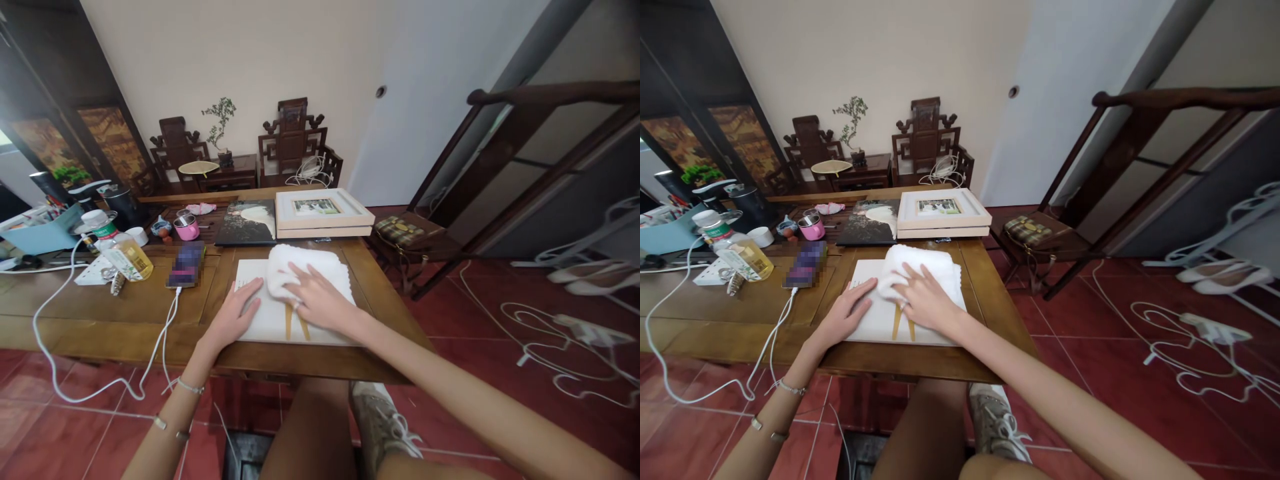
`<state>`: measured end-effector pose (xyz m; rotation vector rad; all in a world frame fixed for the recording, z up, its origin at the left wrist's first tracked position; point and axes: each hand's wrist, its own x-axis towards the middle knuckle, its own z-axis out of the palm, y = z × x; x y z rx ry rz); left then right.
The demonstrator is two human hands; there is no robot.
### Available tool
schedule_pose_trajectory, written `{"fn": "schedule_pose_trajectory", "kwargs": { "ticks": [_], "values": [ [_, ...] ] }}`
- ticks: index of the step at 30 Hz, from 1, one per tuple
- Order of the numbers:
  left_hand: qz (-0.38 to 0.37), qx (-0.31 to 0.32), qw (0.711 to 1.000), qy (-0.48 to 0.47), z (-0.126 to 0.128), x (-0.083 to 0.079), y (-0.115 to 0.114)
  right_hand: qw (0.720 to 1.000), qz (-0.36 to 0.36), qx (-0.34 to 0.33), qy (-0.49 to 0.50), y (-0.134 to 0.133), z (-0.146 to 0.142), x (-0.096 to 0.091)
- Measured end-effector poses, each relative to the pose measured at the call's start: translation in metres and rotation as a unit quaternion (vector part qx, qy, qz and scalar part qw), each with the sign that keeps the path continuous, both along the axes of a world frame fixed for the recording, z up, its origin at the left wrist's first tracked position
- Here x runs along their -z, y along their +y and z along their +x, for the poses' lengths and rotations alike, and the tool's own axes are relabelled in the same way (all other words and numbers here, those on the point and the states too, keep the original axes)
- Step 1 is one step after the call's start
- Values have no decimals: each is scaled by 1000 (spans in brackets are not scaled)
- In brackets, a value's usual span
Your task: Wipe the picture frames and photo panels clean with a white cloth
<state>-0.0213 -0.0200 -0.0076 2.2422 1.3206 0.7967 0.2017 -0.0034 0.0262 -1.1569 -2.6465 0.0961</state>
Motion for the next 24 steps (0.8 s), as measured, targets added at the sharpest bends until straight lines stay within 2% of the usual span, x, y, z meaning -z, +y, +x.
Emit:
{"fn": "schedule_pose_trajectory", "kwargs": {
  "ticks": [3, 5, 8, 11, 14, 16, 18, 21, 24],
  "values": [
    [-4, 6, 999, -35, -1, -2, -2, 998, 11, 61, -20, 19, -24, 0],
    [12, 6, 997, -70, -1, -4, -3, 997, 30, 59, -39, 18, -40, 3],
    [45, 0, 993, -111, 0, -7, -4, 996, 55, -43, -49, -2, -53, 5],
    [73, -9, 990, -120, 0, -7, -4, 987, 39, -149, -48, -34, -48, 2],
    [83, -24, 991, -104, 1, -5, -2, 984, -2, -173, -51, -60, -33, -7],
    [67, -27, 995, -74, 1, -2, -1, 989, -19, -133, -54, -67, -20, -13],
    [38, -24, 999, -30, 2, 1, 1, 996, -20, -61, -54, -62, -10, -18],
    [11, -16, 999, 34, 1, 5, 4, 998, -22, 26, -52, -31, -1, -21],
    [16, -15, 998, 58, 0, 7, 5, 998, -34, 47, -26, 15, -11, -19]
  ]
}}
